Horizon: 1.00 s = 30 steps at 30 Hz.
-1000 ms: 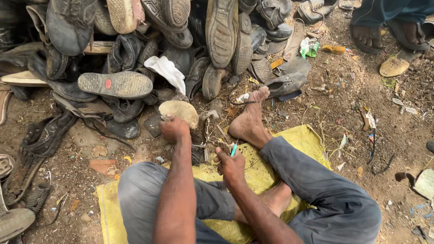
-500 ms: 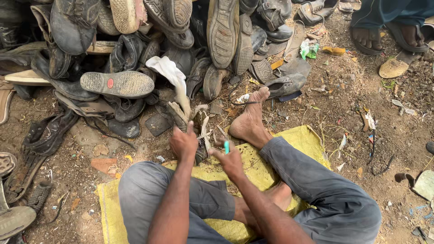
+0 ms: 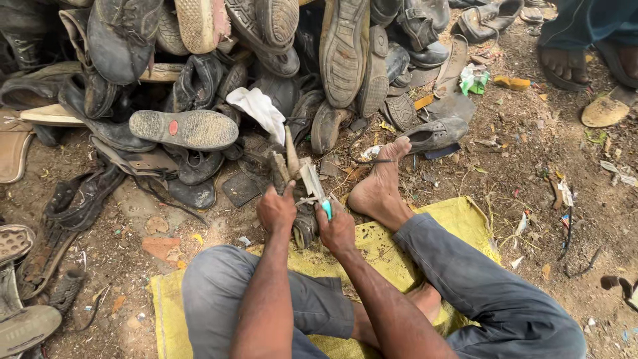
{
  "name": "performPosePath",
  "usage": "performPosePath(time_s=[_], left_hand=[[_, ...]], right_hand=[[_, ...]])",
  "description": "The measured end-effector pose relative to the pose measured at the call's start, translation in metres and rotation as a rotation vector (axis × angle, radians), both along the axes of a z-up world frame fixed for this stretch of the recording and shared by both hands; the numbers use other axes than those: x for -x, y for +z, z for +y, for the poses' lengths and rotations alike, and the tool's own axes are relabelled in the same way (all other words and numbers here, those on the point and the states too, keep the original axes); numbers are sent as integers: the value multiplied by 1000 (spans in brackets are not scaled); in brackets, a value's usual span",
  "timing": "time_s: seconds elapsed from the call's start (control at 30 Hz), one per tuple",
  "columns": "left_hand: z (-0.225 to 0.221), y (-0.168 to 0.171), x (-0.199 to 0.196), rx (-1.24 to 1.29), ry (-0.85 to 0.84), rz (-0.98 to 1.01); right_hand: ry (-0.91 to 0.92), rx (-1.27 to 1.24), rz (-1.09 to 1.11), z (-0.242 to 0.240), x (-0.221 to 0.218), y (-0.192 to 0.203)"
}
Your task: The person uses a small tool to scrape and clean the interior and exterior of various shoes, handling them one at a time from a large pile.
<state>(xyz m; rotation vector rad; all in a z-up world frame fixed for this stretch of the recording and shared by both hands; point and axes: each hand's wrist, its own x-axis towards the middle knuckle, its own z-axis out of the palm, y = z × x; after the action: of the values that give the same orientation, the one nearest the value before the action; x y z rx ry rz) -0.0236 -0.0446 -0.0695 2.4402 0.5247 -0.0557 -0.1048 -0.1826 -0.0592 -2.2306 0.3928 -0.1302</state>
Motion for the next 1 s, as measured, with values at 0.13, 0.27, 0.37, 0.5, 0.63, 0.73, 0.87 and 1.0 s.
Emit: performPosePath(time_s=[0.13,0.27,0.37,0.5,0.63,0.73,0.87,1.0], left_hand=[[-16,12,-4,155,-61,100],[-43,9,4,-64,-61,-165],[-61,4,3,-37,-73,-186],[-80,4,-1,-125,-136,-209],[-82,12,10,-23,-120,-237],[-79,11,10,-31,-123,-226],[-80,-6,4,-34,-127,-297],[-75,-17,1,100,-12,-282]], right_hand=[[-2,114,-104,-17,-14,2],[-87,-164,310,-48,8,43],[-219,-121,150,-63,52,55],[-130,117,-86,-61,86,60],[-38,346,-242,-55,62,74],[135,476,-28,-55,26,73],[224,569,192,-44,-5,60],[279,561,-46,-46,51,54]])
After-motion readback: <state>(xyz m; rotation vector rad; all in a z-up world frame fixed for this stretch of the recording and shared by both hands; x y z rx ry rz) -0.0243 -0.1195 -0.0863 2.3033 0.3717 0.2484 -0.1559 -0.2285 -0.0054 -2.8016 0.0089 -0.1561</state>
